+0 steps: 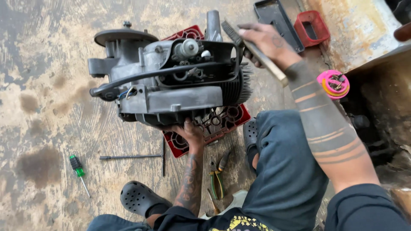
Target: Clean the motorcycle engine casing using a brush
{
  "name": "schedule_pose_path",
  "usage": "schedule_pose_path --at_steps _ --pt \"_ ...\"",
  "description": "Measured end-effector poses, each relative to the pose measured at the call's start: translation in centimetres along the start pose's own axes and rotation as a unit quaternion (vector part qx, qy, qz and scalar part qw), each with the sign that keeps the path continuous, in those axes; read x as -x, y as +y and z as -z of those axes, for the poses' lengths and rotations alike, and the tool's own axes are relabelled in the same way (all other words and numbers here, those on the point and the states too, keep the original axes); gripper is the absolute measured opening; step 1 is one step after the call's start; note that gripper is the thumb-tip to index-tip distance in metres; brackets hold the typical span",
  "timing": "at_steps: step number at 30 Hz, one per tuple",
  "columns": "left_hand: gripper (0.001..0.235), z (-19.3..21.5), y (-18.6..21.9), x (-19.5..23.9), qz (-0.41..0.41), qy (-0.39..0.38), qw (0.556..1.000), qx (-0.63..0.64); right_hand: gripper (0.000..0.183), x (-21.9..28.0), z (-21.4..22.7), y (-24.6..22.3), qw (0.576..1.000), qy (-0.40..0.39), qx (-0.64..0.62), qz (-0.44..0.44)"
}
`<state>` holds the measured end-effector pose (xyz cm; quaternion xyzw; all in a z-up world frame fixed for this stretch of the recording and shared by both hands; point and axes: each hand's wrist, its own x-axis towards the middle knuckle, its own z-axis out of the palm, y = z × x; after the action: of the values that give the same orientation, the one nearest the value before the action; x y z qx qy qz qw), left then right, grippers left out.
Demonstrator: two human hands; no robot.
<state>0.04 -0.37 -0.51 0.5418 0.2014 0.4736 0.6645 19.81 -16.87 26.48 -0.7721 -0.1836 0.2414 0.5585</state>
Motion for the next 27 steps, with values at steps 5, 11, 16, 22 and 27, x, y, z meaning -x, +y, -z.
schedule_pose_path --at_steps 5,11,16,22,27 --pt "0.111 1.0 -1.8 0.5 0.033 0.02 0.998 -0.054 0.058 2.0 -1.1 -1.3 0.986 0.042 0.139 0.082" --pt "0.114 1.1 -1.5 0.6 0.013 -0.007 0.999 -0.028 0.05 7.1 -2.0 -3.9 0.991 0.009 -0.017 0.135" --pt "0.122 2.4 -6.7 0.8 -0.261 -0.029 0.902 -0.342 0.051 5.8 -6.3 -4.3 0.952 -0.072 0.076 0.289" --pt "0.098 1.1 -4.3 1.2 -0.096 -0.019 0.983 -0.156 0.051 4.5 -10.7 -7.7 0.896 0.064 0.264 0.351" --pt "0.101 2.9 -9.0 2.4 -0.101 -0.039 0.982 -0.155 0.052 3.8 -10.2 -7.9 0.879 0.068 0.295 0.369"
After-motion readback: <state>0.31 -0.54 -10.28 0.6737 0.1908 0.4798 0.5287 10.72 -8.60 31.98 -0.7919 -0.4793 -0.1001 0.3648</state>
